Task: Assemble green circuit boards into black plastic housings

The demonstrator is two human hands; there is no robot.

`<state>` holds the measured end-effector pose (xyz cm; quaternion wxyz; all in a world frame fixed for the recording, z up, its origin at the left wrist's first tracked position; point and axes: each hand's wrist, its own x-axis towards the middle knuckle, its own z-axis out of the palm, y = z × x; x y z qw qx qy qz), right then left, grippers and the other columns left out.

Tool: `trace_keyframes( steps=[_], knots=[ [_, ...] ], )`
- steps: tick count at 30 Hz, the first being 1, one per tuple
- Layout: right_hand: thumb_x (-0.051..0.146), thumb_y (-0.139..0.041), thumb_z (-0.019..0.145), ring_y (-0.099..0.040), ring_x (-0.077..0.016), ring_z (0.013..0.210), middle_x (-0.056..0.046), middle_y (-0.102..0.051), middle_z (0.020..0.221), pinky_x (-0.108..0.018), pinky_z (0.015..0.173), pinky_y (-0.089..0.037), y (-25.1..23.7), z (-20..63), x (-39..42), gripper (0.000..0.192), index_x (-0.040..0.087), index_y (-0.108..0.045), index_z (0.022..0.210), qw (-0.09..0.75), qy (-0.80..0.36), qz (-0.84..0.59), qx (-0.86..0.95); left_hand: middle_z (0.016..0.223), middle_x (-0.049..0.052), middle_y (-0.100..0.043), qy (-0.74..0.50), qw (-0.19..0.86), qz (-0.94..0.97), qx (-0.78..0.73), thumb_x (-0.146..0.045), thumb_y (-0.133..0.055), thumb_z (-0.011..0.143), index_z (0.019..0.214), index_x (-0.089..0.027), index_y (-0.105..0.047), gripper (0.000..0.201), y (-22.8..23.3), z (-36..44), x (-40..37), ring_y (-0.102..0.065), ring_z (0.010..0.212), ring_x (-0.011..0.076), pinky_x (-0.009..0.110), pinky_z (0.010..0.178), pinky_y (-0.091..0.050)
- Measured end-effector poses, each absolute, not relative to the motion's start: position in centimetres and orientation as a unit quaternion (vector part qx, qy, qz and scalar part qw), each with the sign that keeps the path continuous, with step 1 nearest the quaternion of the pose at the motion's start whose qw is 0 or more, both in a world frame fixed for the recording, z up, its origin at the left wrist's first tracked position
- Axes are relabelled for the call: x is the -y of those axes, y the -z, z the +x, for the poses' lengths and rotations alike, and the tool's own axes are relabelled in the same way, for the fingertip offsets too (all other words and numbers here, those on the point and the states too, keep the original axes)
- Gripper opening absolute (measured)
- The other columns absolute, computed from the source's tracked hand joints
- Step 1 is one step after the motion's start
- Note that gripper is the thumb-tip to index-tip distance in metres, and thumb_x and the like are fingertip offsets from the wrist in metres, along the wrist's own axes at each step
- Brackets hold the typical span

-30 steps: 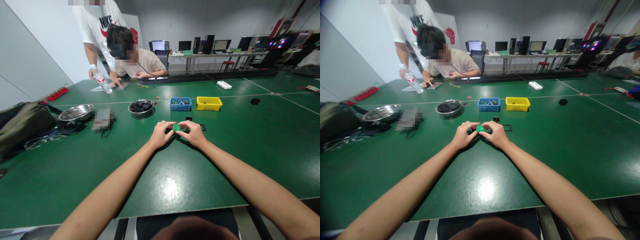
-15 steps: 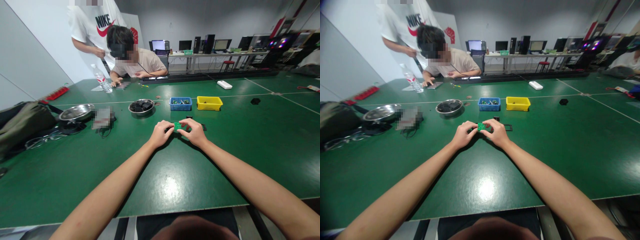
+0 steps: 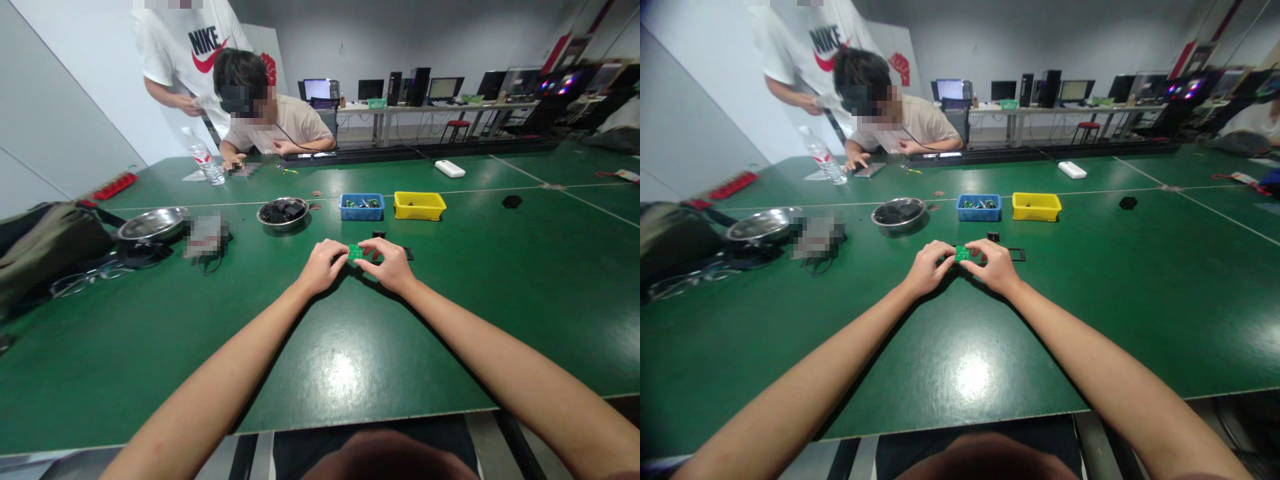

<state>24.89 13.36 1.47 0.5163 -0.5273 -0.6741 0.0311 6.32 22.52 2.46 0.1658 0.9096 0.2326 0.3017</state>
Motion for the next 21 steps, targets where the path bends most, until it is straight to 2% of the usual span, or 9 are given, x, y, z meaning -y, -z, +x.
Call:
trace_keyframes(
  steps=[4,7,12,17,21],
  knots=[
    [0.037,-0.075,0.083,-0.066,-0.0178,0.069,-0.004,-0.074,0.085,-0.031,0.066,-0.056,-1.5,24.8,-13.4,0.025,0.021,-0.073,0.102,0.522,-0.047,-0.534,0.664,0.1,0.007,-0.073,-0.304,0.153,0.915,-0.215,-0.032,-0.052,0.099,0.097,-0.021,-0.068,0.019,-2.8,6.1,-22.7,-0.063,0.099,0.0231,0.039,0.094,-0.047],
    [0.036,-0.076,0.081,-0.067,-0.0182,0.07,-0.005,-0.075,0.086,-0.031,0.065,-0.056,-1.4,24.9,-13.6,0.025,0.02,-0.074,0.101,0.533,-0.064,-0.535,0.653,0.11,0.008,-0.071,-0.317,0.14,0.915,-0.206,-0.037,-0.058,0.097,0.105,-0.02,-0.066,0.02,-3.0,5.7,-23.3,-0.062,0.106,0.0248,0.041,0.098,-0.046],
    [0.034,-0.076,0.078,-0.069,-0.0189,0.07,-0.006,-0.076,0.084,-0.031,0.064,-0.055,-1.0,25.7,-14.1,0.027,0.018,-0.074,0.1,0.549,-0.104,-0.562,0.61,0.128,0.014,-0.065,-0.286,0.141,0.905,-0.28,-0.043,-0.073,0.084,0.125,-0.018,-0.062,0.049,-2.3,4.8,-25.0,-0.059,0.118,0.0328,0.05,0.102,-0.046],
    [0.033,-0.077,0.075,-0.07,-0.0196,0.071,-0.005,-0.076,0.08,-0.031,0.065,-0.054,-0.5,26.5,-14.7,0.031,0.018,-0.073,0.101,0.556,-0.134,-0.596,0.564,0.113,0.008,-0.072,-0.256,0.179,0.904,-0.291,-0.038,-0.073,0.082,0.109,-0.022,-0.067,0.032,-1.7,4.6,-25.9,-0.065,0.107,0.0287,0.047,0.098,-0.05],
    [0.031,-0.077,0.073,-0.071,-0.0204,0.075,-0.006,-0.076,0.082,-0.032,0.067,-0.055,-0.3,26.7,-14.8,0.032,0.017,-0.073,0.102,0.557,-0.146,-0.606,0.548,0.105,0.006,-0.073,-0.264,0.193,0.903,-0.28,-0.034,-0.074,0.081,0.108,-0.021,-0.065,0.03,-1.9,4.8,-25.7,-0.068,0.098,0.0247,0.041,0.092,-0.054]
  ],
)
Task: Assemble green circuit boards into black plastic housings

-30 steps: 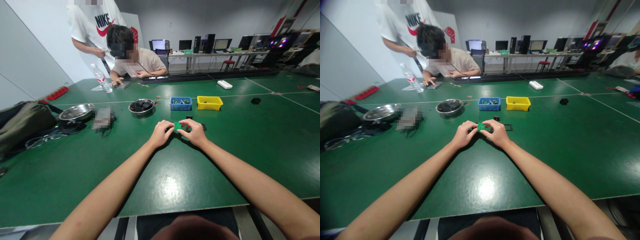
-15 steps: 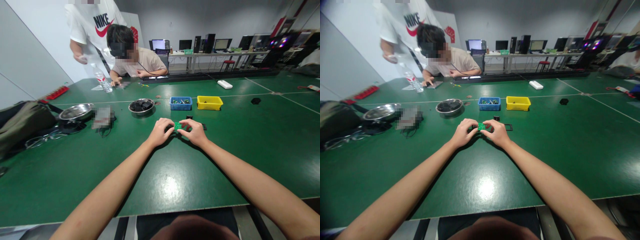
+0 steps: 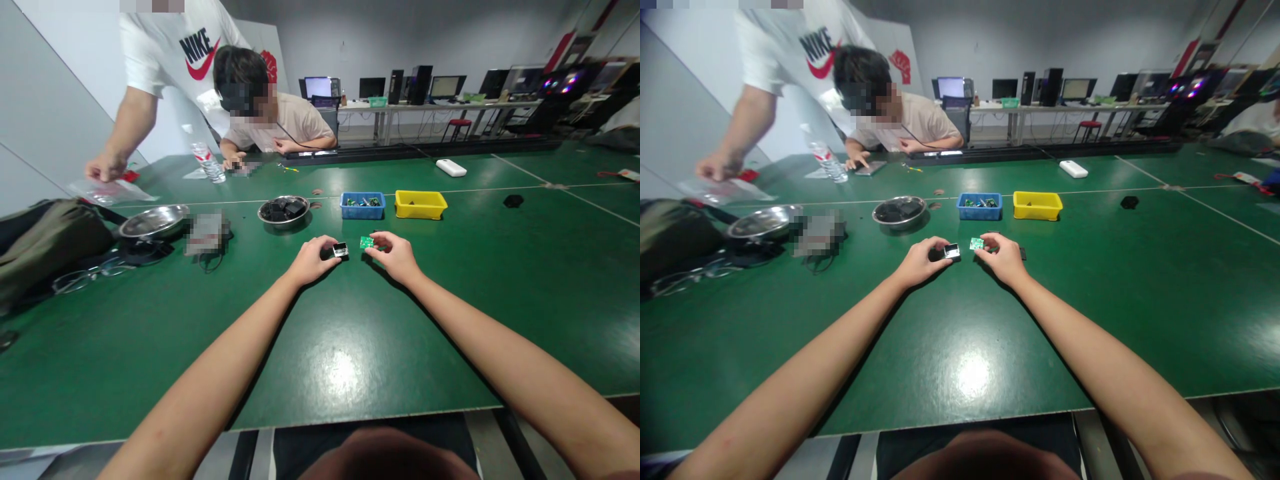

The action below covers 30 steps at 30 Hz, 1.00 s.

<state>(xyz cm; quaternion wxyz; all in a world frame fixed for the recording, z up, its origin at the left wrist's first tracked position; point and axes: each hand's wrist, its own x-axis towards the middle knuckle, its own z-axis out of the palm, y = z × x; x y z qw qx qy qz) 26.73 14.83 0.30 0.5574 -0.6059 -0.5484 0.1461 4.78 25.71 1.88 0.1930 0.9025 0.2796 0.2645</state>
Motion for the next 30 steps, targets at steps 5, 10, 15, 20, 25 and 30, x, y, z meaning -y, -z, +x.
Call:
trace_keyframes(
  steps=[5,10,15,20,25,30],
  knots=[
    [0.032,-0.076,0.074,-0.071,-0.0197,0.076,-0.005,-0.077,0.082,-0.032,0.071,-0.056,-0.34,26.72,-14.75,0.032,0.017,-0.074,0.103,0.542,-0.147,-0.622,0.546,0.107,0.007,-0.072,-0.275,0.198,0.9,-0.273,-0.028,-0.075,0.079,0.106,-0.02,-0.064,0.03,-2.0,4.88,-25.47,-0.067,0.1,0.0251,0.041,0.094,-0.053],
    [0.033,-0.076,0.074,-0.071,-0.02,0.076,-0.006,-0.078,0.084,-0.033,0.072,-0.056,-0.45,26.74,-14.66,0.032,0.017,-0.076,0.102,0.54,-0.152,-0.624,0.544,0.106,0.007,-0.071,-0.281,0.197,0.9,-0.269,-0.027,-0.075,0.078,0.104,-0.02,-0.063,0.03,-1.89,4.94,-25.54,-0.066,0.101,0.0253,0.042,0.095,-0.053],
    [0.036,-0.077,0.072,-0.071,-0.0209,0.076,-0.007,-0.078,0.085,-0.034,0.074,-0.056,-0.22,26.89,-14.83,0.033,0.017,-0.075,0.098,0.553,-0.166,-0.621,0.53,0.105,0.005,-0.071,-0.29,0.198,0.898,-0.265,-0.027,-0.075,0.078,0.104,-0.02,-0.062,0.029,-1.81,4.94,-25.56,-0.067,0.099,0.0234,0.039,0.093,-0.054],
    [0.039,-0.078,0.071,-0.072,-0.0211,0.079,-0.006,-0.079,0.088,-0.036,0.079,-0.056,0.19,26.99,-15.02,0.033,0.018,-0.076,0.097,0.57,-0.188,-0.616,0.51,0.106,0.006,-0.071,-0.297,0.198,0.896,-0.263,-0.027,-0.076,0.078,0.104,-0.02,-0.062,0.03,-1.77,4.94,-25.55,-0.067,0.099,0.0232,0.039,0.093,-0.054],
    [0.042,-0.08,0.067,-0.07,-0.0207,0.074,-0.005,-0.077,0.08,-0.035,0.074,-0.057,0.21,27.17,-15.24,0.036,0.017,-0.076,0.093,0.593,-0.234,-0.608,0.474,0.107,0.006,-0.071,-0.301,0.198,0.896,-0.259,-0.026,-0.076,0.078,0.105,-0.019,-0.063,0.03,-1.81,4.98,-25.5,-0.067,0.102,0.0243,0.04,0.094,-0.053],
    [0.05,-0.076,0.07,-0.073,-0.0226,0.074,-0.008,-0.077,0.08,-0.031,0.06,-0.056,-0.2,27.36,-15.38,0.039,0.016,-0.074,0.089,0.615,-0.283,-0.587,0.444,0.109,0.007,-0.071,-0.302,0.2,0.897,-0.255,-0.027,-0.075,0.08,0.107,-0.02,-0.063,0.031,-1.87,5.04,-25.38,-0.067,0.102,0.0249,0.041,0.095,-0.053]
  ],
)
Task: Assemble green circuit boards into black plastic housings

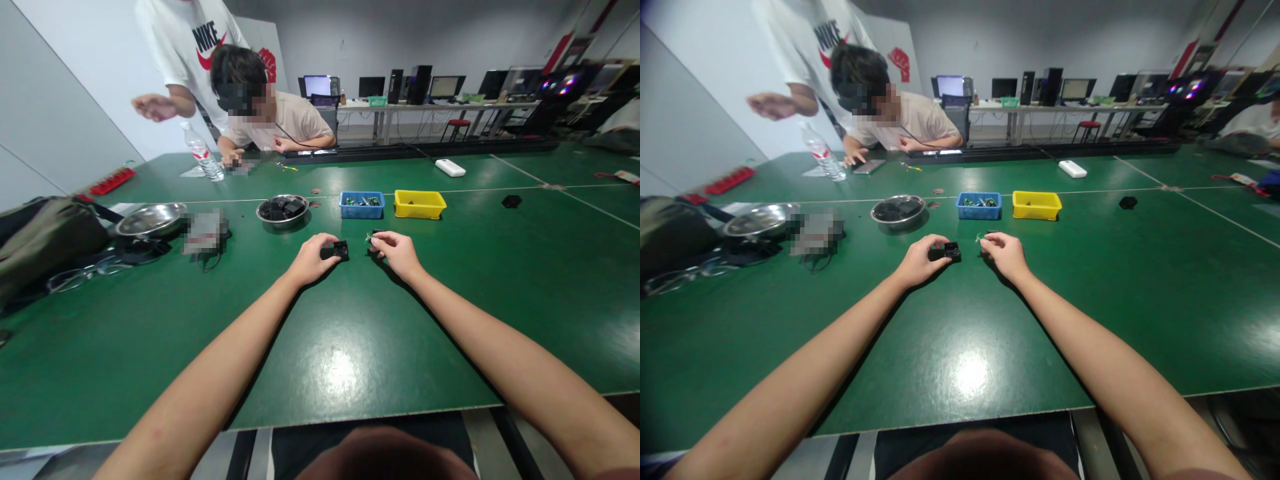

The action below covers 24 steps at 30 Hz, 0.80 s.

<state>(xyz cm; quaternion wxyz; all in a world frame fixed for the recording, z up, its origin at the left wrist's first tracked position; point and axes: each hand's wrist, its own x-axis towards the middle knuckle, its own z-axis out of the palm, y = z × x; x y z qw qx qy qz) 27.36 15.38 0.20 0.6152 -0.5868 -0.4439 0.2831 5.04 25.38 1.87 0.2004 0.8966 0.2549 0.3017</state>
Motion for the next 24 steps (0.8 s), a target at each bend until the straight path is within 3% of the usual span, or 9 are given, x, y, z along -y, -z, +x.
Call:
trace_keyframes(
  steps=[9,18,24],
  knots=[
    [0.051,-0.079,0.068,-0.074,-0.0236,0.076,-0.007,-0.076,0.077,-0.031,0.059,-0.056,-0.27,27.52,-15.34,0.041,0.017,-0.073,0.09,0.626,-0.302,-0.571,0.437,0.111,0.008,-0.072,-0.302,0.203,0.896,-0.255,-0.027,-0.075,0.079,0.108,-0.02,-0.063,0.032,-1.72,5.03,-25.43,-0.067,0.105,0.0259,0.043,0.098,-0.053],
    [0.038,-0.083,0.059,-0.072,-0.0224,0.089,-0.008,-0.078,0.095,-0.041,0.091,-0.057,-0.04,27.48,-15.37,0.045,0.018,-0.073,0.097,0.63,-0.292,-0.554,0.459,0.11,0.008,-0.071,-0.305,0.207,0.894,-0.255,-0.027,-0.075,0.079,0.107,-0.02,-0.063,0.031,-1.85,5.0,-25.44,-0.067,0.104,0.0257,0.043,0.097,-0.053],
    [0.034,-0.082,0.063,-0.073,-0.0219,0.09,-0.007,-0.078,0.097,-0.04,0.09,-0.058,0.11,27.48,-15.27,0.041,0.018,-0.073,0.1,0.613,-0.279,-0.558,0.486,0.109,0.007,-0.071,-0.304,0.207,0.893,-0.258,-0.026,-0.074,0.079,0.108,-0.02,-0.063,0.032,-1.86,5.0,-25.39,-0.067,0.103,0.0251,0.042,0.096,-0.053]
  ],
)
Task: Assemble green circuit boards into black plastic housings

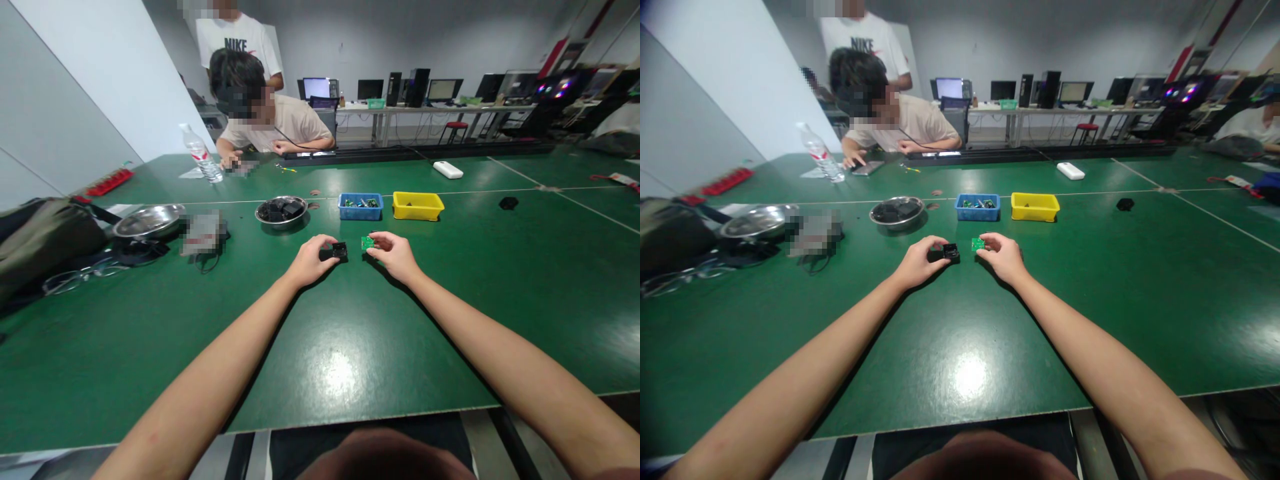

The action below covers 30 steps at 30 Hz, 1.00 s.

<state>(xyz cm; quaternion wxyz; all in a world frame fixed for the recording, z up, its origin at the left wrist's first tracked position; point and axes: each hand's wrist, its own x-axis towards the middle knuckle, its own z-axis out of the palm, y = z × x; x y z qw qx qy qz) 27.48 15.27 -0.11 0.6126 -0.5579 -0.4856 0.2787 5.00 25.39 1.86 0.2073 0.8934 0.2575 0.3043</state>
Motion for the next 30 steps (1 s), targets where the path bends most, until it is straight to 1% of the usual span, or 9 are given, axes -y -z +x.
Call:
trace_keyframes(
  steps=[5,9,17,25,30],
  knots=[
    [0.032,-0.079,0.067,-0.072,-0.0205,0.086,-0.007,-0.078,0.095,-0.037,0.085,-0.058,0.04,27.35,-15.11,0.038,0.018,-0.074,0.101,0.595,-0.256,-0.575,0.5,0.108,0.006,-0.071,-0.303,0.206,0.892,-0.263,-0.025,-0.074,0.079,0.108,-0.02,-0.063,0.032,-1.95,5.03,-25.32,-0.067,0.102,0.0246,0.041,0.095,-0.053],
    [0.035,-0.078,0.069,-0.071,-0.0198,0.084,-0.007,-0.077,0.092,-0.036,0.084,-0.057,0.04,27.26,-14.99,0.039,0.017,-0.074,0.103,0.584,-0.238,-0.581,0.514,0.105,0.006,-0.071,-0.303,0.204,0.892,-0.266,-0.025,-0.074,0.079,0.107,-0.02,-0.063,0.03,-2.08,5.06,-25.22,-0.067,0.1,0.0239,0.039,0.094,-0.053],
    [0.035,-0.078,0.067,-0.072,-0.0207,0.083,-0.007,-0.078,0.091,-0.034,0.077,-0.057,-0.24,27.1,-14.94,0.04,0.015,-0.073,0.102,0.588,-0.25,-0.573,0.513,0.105,0.006,-0.07,-0.305,0.198,0.893,-0.265,-0.021,-0.072,0.08,0.108,-0.019,-0.063,0.03,-2.09,5.1,-25.18,-0.066,0.101,0.023,0.038,0.094,-0.053],
    [0.034,-0.077,0.069,-0.072,-0.0202,0.082,-0.007,-0.078,0.091,-0.035,0.077,-0.058,-0.13,27.06,-14.95,0.037,0.017,-0.075,0.102,0.583,-0.242,-0.576,0.519,0.103,0.006,-0.069,-0.309,0.192,0.895,-0.26,-0.021,-0.071,0.08,0.108,-0.019,-0.063,0.029,-1.94,5.15,-25.3,-0.066,0.098,0.0222,0.037,0.092,-0.053],
    [0.033,-0.076,0.071,-0.071,-0.0195,0.083,-0.007,-0.076,0.098,-0.036,0.081,-0.059,-0.13,27.05,-14.93,0.035,0.018,-0.077,0.103,0.576,-0.223,-0.579,0.531,0.102,0.005,-0.069,-0.31,0.188,0.896,-0.257,-0.021,-0.07,0.08,0.108,-0.02,-0.063,0.029,-1.89,5.09,-25.32,-0.065,0.097,0.0223,0.038,0.092,-0.053]
  ],
)
